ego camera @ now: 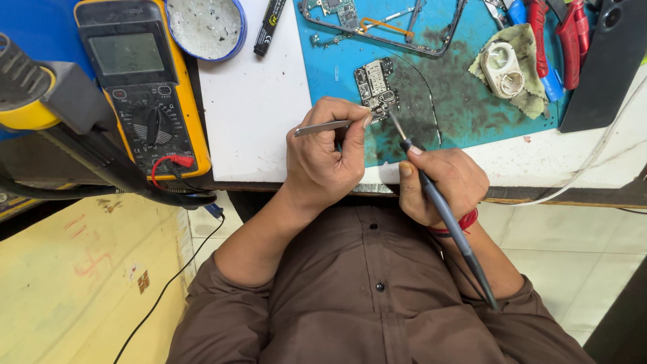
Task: The person uses a soldering iron and tweezers to solder components on a small circuit board. They then apply a yellow liquid from a bottle and wipe the board with a cloth.
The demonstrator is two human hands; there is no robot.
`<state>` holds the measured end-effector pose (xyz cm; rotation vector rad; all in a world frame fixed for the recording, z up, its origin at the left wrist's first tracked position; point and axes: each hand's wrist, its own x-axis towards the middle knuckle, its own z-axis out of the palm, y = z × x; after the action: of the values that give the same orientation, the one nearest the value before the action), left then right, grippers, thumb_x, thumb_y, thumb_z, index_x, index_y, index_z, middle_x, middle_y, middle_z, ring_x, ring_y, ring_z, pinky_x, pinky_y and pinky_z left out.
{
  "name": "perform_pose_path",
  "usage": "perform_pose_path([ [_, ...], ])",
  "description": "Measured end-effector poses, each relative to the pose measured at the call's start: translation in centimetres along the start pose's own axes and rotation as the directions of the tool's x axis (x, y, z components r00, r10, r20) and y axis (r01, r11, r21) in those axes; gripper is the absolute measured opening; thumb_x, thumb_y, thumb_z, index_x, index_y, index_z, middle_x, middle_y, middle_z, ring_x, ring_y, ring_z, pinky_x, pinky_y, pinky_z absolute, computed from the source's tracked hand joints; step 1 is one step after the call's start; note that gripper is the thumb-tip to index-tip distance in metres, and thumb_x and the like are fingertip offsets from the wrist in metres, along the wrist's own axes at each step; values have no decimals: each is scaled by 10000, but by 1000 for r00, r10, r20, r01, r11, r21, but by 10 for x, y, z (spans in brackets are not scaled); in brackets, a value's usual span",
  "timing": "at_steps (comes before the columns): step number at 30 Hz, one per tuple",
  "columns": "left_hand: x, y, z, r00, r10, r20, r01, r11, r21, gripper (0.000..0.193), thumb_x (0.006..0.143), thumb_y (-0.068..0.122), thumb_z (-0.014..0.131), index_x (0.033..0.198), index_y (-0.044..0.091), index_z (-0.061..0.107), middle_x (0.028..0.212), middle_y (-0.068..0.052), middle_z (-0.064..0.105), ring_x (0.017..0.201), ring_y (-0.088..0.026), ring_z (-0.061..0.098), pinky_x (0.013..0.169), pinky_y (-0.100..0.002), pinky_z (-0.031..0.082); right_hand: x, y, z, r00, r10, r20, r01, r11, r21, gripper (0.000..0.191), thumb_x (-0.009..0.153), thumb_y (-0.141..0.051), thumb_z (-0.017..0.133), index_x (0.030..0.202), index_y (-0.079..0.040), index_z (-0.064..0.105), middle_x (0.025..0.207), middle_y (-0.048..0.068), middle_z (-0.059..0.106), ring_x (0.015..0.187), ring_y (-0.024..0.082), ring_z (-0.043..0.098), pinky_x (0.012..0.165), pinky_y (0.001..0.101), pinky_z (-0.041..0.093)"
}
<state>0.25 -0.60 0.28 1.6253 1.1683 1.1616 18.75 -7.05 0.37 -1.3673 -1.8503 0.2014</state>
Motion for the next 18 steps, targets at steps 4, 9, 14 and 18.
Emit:
perform_pose_path([
  [4, -1, 0, 0, 1000, -11, -6, 11, 1000, -1, 126, 1022, -7, 696, 1086, 46, 601, 1025, -80, 721, 849, -154, 765, 725, -260, 628, 1, -1, 0, 1000, -5, 14, 5, 1000, -11, 161, 976, -42, 776, 1089, -30, 662, 810, 121, 685, 684, 283, 669, 615, 355, 504],
  [9, -1, -1, 0, 1000, 3, 7, -3, 1000, 8, 133, 1016, -9, 699, 1089, 42, 599, 1026, -85, 717, 852, -160, 763, 715, -259, 625, 3, -2, -1, 1000, -4, 27, 4, 1000, -16, 173, 973, -35, 790, 1094, -25, 666, 817, 124, 689, 684, 277, 671, 623, 359, 503],
  [14, 0, -1, 0, 1000, 9, -3, -9, 1000, 10, 136, 1016, -10, 700, 1092, 42, 600, 1027, -85, 714, 854, -158, 764, 710, -254, 625, 2, -2, 0, 1000, 1, 17, -1, 1000, -18, 171, 978, -29, 790, 1095, -29, 665, 820, 123, 687, 690, 280, 670, 602, 347, 505],
  [18, 0, 0, 1, 1000, 3, -4, -3, 1000, 10, 134, 1018, -10, 703, 1087, 46, 601, 1022, -79, 716, 845, -149, 761, 705, -250, 620, 2, -1, 0, 1000, -1, 21, 1, 1000, -20, 174, 979, -39, 792, 1098, -31, 666, 825, 124, 687, 699, 282, 676, 637, 363, 513],
])
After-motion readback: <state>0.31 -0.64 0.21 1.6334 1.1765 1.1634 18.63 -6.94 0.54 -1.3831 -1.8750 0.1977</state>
